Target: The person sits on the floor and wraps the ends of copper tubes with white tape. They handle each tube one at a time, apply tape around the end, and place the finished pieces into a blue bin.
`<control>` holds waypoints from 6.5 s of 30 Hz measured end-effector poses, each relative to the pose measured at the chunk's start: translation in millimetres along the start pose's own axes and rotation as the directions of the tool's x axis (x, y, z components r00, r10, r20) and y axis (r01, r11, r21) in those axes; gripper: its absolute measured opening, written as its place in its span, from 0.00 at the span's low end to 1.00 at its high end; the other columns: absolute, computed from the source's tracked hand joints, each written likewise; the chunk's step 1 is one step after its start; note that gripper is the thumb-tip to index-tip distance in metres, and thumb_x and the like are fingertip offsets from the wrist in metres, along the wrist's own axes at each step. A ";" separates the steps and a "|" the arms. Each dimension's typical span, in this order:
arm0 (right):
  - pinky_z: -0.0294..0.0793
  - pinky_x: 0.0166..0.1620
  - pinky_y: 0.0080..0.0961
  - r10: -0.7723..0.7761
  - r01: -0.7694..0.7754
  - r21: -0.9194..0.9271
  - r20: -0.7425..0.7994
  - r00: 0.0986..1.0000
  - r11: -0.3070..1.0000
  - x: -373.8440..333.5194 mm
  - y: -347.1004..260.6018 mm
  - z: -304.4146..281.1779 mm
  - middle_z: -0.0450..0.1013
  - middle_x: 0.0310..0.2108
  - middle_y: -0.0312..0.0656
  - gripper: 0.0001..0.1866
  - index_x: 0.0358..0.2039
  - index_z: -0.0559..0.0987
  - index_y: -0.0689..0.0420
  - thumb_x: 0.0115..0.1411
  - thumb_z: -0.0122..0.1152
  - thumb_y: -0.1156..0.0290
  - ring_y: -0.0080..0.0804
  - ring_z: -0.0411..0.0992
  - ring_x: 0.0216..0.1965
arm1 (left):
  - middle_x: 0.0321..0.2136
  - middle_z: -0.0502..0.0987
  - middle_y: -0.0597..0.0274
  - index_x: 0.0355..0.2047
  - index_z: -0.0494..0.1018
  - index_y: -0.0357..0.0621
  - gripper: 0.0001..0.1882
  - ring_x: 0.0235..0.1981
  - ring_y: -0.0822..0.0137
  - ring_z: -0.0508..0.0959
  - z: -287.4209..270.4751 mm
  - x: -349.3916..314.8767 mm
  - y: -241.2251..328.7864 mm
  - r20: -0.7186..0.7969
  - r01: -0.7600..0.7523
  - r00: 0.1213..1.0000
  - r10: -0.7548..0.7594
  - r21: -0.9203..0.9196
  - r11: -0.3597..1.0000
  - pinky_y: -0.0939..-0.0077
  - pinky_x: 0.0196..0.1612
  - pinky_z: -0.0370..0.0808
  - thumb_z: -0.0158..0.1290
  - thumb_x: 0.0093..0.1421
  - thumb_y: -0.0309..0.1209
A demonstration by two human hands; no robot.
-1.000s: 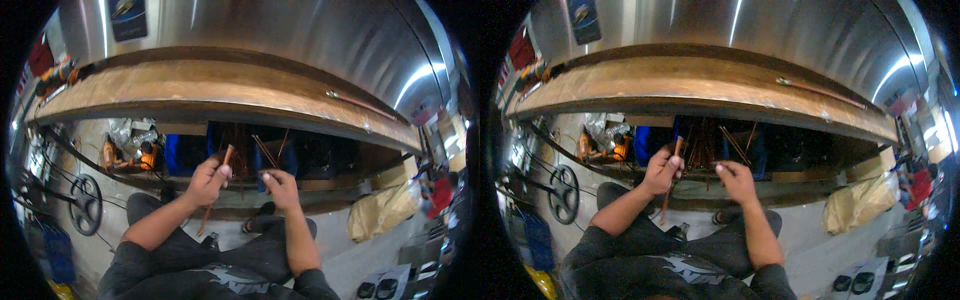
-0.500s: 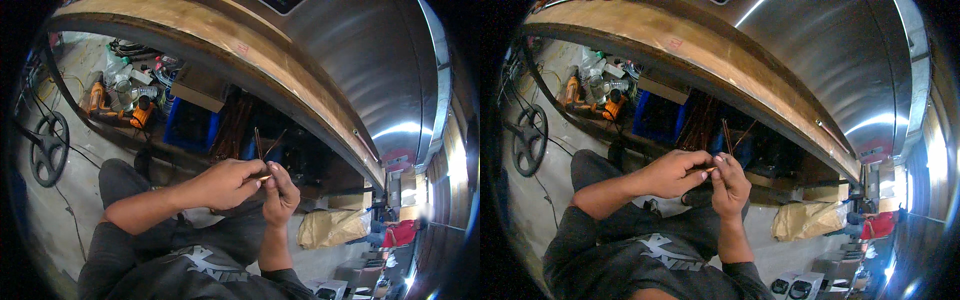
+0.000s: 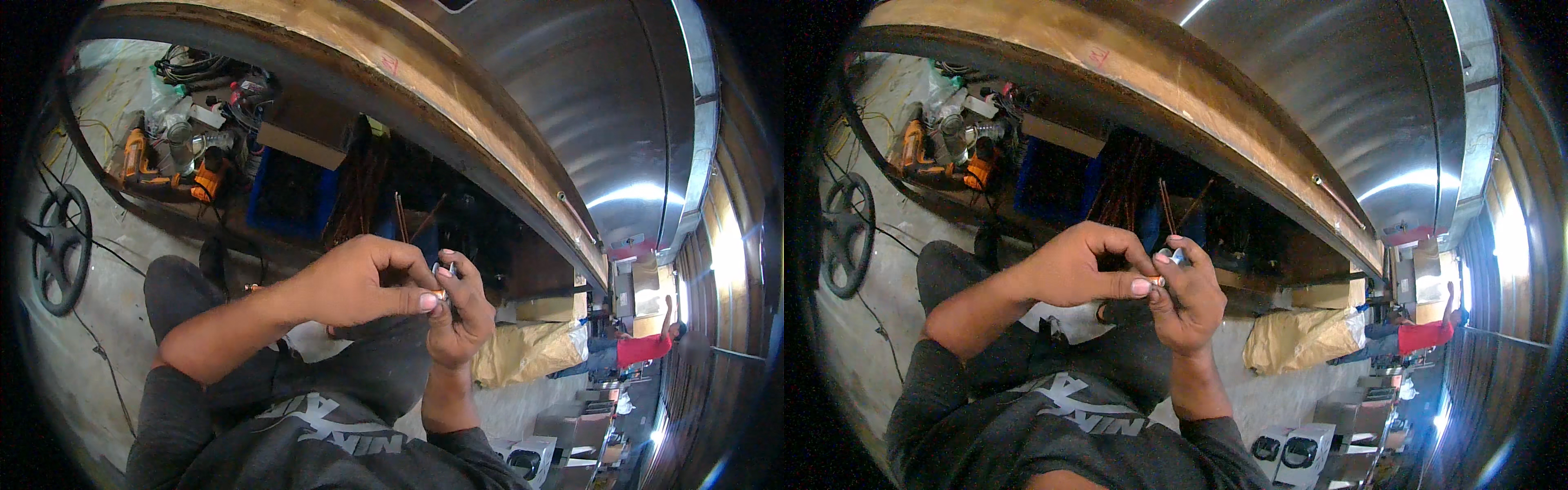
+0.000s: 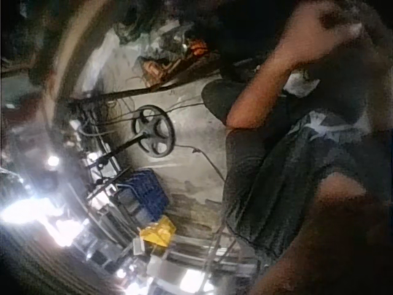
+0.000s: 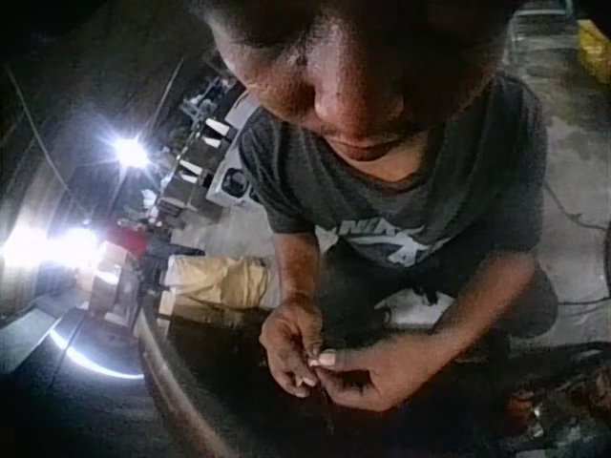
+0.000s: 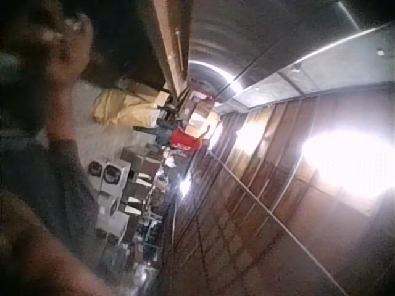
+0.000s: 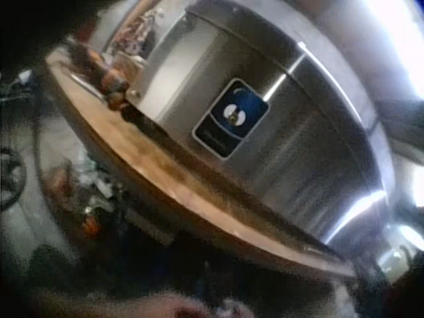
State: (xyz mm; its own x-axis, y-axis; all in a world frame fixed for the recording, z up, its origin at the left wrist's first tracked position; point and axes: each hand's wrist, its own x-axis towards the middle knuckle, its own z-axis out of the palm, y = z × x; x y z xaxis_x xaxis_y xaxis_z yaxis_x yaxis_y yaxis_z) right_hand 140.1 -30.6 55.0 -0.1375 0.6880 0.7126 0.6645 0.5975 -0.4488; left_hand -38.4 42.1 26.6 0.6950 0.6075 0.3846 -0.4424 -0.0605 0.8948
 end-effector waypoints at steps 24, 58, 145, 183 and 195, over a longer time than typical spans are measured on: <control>0.73 0.45 0.29 0.003 0.014 -0.269 0.064 0.998 0.963 -7.0 -5.2 -11.1 0.75 0.44 0.59 0.14 0.39 0.81 0.64 0.57 0.64 0.66 0.43 0.75 0.44 | 0.25 0.70 0.71 0.40 0.65 0.43 0.10 0.25 0.81 0.70 13.4 4.5 -1.4 -0.045 0.055 0.997 -0.070 -0.273 0.960 0.84 0.27 0.68 0.54 0.67 0.34; 0.71 0.48 0.33 0.298 -0.288 -0.110 0.082 0.951 0.951 -7.0 -10.9 -19.7 0.77 0.38 0.48 0.09 0.35 0.81 0.60 0.54 0.68 0.71 0.42 0.74 0.44 | 0.31 0.81 0.51 0.40 0.78 0.37 0.12 0.31 0.54 0.82 13.7 1.1 1.2 -0.010 -0.288 0.932 0.362 0.585 0.758 0.69 0.33 0.78 0.61 0.57 0.27; 0.67 0.48 0.45 -0.220 0.214 0.092 0.057 0.974 0.972 -7.1 33.2 47.8 0.75 0.27 0.40 0.10 0.34 0.81 0.55 0.51 0.67 0.67 0.45 0.73 0.40 | 0.20 0.68 0.71 0.43 0.68 0.42 0.10 0.18 0.84 0.63 31.4 -45.9 16.4 -0.607 0.334 0.773 -0.184 0.143 0.932 0.88 0.21 0.60 0.49 0.69 0.35; 0.65 0.51 0.46 -0.079 0.031 0.368 0.116 0.990 0.929 -12.7 44.8 45.3 0.77 0.35 0.45 0.12 0.38 0.81 0.54 0.58 0.62 0.62 0.51 0.71 0.49 | 0.31 0.77 0.62 0.40 0.72 0.35 0.09 0.29 0.78 0.75 42.8 -42.0 8.7 -0.571 0.237 0.819 0.057 0.427 0.872 0.84 0.32 0.72 0.58 0.62 0.27; 0.64 0.52 0.48 -0.023 -0.012 0.295 0.114 0.993 0.955 -12.8 46.9 46.8 0.77 0.37 0.45 0.11 0.39 0.80 0.55 0.60 0.59 0.63 0.52 0.70 0.49 | 0.29 0.79 0.62 0.45 0.75 0.36 0.12 0.33 0.76 0.78 32.8 -36.1 12.4 -0.486 0.276 0.864 0.133 0.677 0.682 0.80 0.37 0.74 0.57 0.62 0.28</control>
State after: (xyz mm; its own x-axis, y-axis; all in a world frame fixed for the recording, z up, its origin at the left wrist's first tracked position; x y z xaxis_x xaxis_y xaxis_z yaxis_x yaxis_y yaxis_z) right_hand 138.7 7.9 -0.4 -0.2355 0.7169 0.6562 0.4200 0.6839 -0.5965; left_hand -50.4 -6.6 31.3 0.2663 0.9017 0.3407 0.2736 -0.4097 0.8702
